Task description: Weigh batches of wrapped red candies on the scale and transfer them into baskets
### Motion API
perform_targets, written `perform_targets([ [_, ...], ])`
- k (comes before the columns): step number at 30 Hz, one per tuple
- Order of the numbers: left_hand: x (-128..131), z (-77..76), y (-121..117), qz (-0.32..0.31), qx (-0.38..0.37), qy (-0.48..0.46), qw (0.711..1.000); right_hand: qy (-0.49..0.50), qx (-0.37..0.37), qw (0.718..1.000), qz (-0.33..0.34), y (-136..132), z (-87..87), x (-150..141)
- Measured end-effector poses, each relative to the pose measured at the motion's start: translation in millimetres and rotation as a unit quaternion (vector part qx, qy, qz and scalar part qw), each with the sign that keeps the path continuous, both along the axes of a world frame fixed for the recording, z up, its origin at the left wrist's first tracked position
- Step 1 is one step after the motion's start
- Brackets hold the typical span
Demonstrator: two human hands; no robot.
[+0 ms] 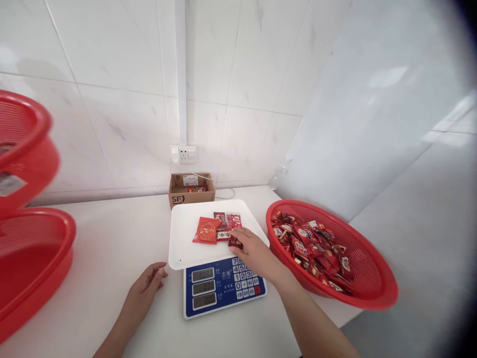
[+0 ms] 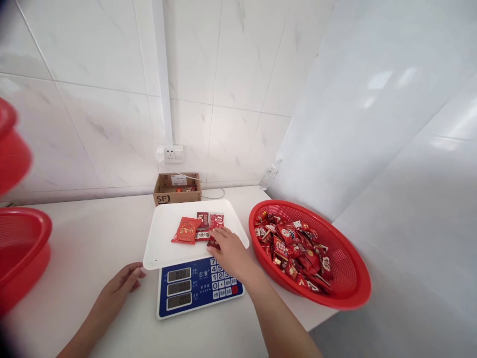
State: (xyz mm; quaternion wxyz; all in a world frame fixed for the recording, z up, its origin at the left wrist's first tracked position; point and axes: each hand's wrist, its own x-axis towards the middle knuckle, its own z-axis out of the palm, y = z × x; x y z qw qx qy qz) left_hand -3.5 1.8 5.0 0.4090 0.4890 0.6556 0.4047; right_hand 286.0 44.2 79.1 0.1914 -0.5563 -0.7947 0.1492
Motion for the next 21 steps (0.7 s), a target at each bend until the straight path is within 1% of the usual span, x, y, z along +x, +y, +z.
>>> perform_targets([
  [3,1,1.0,0,-0.005,-0.005,-0.005,1.0,0.037,0.023,0.999,-0.003,-7,-1.7,8],
  [7,0,1.3,-2,-0.005,-0.029,-0.003,1.0,0.096,0.097,0.99,-0.044,-21,-11.0,21],
  [10,0,0.6,-2,-0.006,-0.027,-0.003,1.0,0.129,0.164,0.975,-0.072,-37,-27.5,31],
  [12,0,-0.6,-1,-0.006,-0.021,-0.002,1.0,0.14,0.205,0.965,-0.086,-50,-43.2,36],
  [14,0,-2.5,1,-0.003,-0.016,0.003,1.0,0.154,0.227,0.956,-0.103,-63,-61.3,41],
  [16,-1,-4.3,2,0.002,-0.009,0.011,1.0,0.175,0.22,0.951,-0.13,-73,-80.0,45],
  [18,-1,-5.2,2,0.008,0.002,0.022,1.0,0.192,0.196,0.947,-0.169,-80,-97.3,49],
  [21,0,-4.5,1,0.021,0.018,0.033,0.999,0.223,0.142,0.941,-0.211,-85,-116.7,54],
])
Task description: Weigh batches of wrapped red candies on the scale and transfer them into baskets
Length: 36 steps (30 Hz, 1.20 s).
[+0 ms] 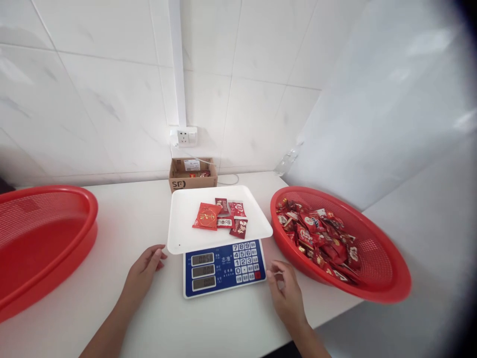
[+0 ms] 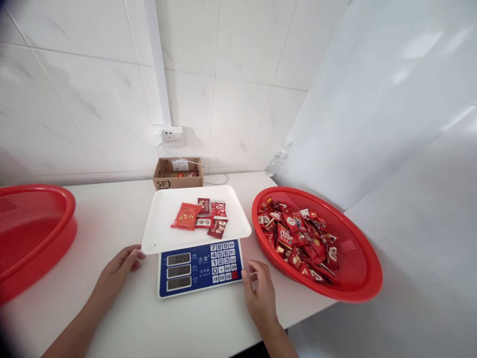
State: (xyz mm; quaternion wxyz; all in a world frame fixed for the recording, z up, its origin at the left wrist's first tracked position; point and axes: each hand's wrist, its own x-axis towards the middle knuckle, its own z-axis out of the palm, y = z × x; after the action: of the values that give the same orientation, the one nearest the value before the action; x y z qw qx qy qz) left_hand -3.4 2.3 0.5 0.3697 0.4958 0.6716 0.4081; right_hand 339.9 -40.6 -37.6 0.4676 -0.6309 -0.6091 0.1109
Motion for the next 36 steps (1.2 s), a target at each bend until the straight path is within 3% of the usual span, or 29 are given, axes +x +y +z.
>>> perform_targets([
  [5,5,2.0,-3,0.015,0.0,0.001,1.0,0.101,-0.114,0.987,0.041,4,-9.4,2],
  [10,9,1.6,-3,0.022,0.012,0.002,1.0,0.133,-0.155,0.978,0.048,7,-4.5,3],
  [32,17,5.2,-7,0.04,0.021,0.045,0.998,0.14,-0.161,0.974,0.07,7,-0.7,6],
  [36,19,17.3,-14,0.097,0.06,0.061,0.992,0.142,-0.149,0.976,0.073,7,0.3,6],
])
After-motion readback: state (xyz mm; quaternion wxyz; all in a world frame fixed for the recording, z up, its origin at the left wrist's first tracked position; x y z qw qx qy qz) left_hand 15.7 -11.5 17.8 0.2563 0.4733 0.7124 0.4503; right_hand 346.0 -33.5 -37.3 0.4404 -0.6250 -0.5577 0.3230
